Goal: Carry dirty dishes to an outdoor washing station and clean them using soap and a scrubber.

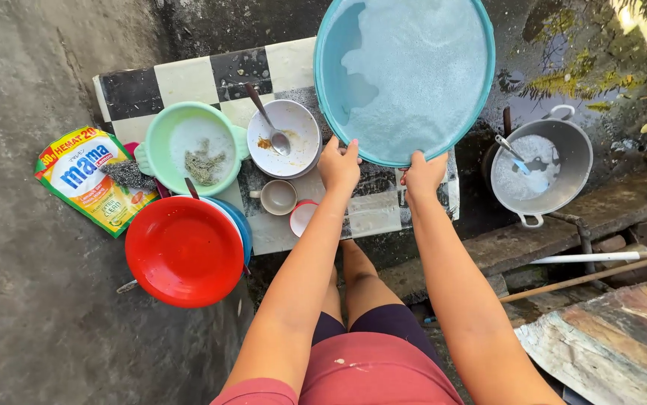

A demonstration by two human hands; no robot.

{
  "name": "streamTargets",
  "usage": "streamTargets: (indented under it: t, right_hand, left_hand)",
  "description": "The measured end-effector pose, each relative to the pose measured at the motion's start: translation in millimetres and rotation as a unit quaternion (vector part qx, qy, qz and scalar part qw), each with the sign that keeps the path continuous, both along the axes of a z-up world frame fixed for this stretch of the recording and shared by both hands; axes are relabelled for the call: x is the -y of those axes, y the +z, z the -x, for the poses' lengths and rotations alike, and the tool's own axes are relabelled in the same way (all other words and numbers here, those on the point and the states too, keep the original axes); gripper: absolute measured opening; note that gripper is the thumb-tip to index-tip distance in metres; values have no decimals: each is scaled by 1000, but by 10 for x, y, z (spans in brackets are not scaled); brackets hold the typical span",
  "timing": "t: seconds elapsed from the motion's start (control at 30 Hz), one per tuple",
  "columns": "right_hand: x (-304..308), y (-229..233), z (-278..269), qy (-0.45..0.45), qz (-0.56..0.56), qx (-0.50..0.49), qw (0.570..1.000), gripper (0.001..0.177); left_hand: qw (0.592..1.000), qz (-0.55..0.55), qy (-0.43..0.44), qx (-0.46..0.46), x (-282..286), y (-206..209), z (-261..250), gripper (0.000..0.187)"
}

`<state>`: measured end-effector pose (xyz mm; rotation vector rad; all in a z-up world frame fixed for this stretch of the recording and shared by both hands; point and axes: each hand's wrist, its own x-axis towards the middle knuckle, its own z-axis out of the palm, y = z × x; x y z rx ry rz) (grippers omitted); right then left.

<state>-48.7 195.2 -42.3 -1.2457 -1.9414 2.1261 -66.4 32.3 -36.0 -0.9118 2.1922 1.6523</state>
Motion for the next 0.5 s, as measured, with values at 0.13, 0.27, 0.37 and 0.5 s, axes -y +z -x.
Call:
streamTargets:
  t: [0.13,0.27,0.37,0.5]
  right_hand:
    - [-14,23,-35,-3,5,0,1000,52]
    - [-51,15,-140,-9,-10,10,1000,48]
    - [-82,16,-284,-8,-21,6,1000,49]
    - [-85,-5,-531,-10,-15,-6,1000,48]
  left_hand:
    - [1000,6,-2,25,-28,127,-29,22]
    - [999,16,-10,42,-37,166,-159,18]
    - [999,-9,-3,40,-41,155,-321,18]
    - [998,-42,2,49,-21,219,-536,19]
